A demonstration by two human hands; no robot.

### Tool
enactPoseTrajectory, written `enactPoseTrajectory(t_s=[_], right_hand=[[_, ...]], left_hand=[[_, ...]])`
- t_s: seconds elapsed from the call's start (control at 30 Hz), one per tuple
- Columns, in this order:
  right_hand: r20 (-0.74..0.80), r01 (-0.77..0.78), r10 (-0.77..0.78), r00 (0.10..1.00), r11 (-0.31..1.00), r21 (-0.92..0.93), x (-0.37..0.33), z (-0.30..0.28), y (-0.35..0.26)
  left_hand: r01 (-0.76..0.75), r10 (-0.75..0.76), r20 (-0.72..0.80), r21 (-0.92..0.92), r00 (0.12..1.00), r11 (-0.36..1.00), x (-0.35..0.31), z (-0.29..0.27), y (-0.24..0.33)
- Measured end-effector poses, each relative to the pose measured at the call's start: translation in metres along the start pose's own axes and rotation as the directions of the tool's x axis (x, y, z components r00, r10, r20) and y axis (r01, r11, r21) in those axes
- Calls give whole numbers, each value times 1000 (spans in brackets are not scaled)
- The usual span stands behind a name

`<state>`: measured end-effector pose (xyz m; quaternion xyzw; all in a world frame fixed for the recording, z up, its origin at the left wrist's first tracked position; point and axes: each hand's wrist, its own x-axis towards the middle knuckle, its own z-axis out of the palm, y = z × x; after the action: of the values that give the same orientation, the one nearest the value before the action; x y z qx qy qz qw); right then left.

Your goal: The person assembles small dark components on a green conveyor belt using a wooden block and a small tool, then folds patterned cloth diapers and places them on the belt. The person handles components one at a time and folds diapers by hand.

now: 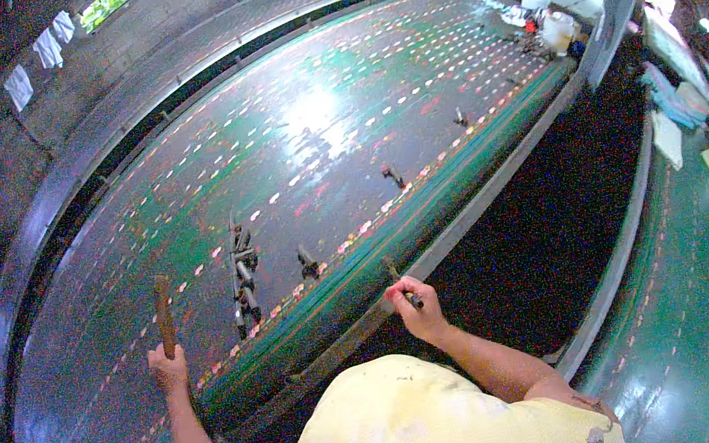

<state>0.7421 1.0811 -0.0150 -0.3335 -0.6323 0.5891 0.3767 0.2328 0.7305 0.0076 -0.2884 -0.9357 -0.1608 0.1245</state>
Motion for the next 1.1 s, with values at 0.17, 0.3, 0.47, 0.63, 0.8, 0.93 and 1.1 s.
enactPoseTrajectory(t_s=[0.17,0.3,0.47,0.63,0.8,0.93,1.1], right_hand=[[8,166,-167,986,976,-144,19,1,-23],[-26,-55,53,998,997,-62,21,23,-38],[144,282,-242,959,799,-531,44,40,-30],[289,340,-185,939,612,-714,102,63,-27],[454,458,-67,889,196,-867,170,86,-13],[609,647,-220,762,232,-726,179,113,-33],[761,814,-425,491,535,-226,163,167,-111]], left_hand=[[129,-125,33,-158,992,979,41,60,11],[221,-211,68,-214,975,951,24,100,13],[321,-297,143,-190,944,928,21,95,25],[284,-273,90,-152,958,947,19,93,28],[278,-263,106,-171,959,945,20,94,33],[108,-137,-119,-223,983,969,12,77,51],[-489,430,-240,-323,870,810,23,14,184]])
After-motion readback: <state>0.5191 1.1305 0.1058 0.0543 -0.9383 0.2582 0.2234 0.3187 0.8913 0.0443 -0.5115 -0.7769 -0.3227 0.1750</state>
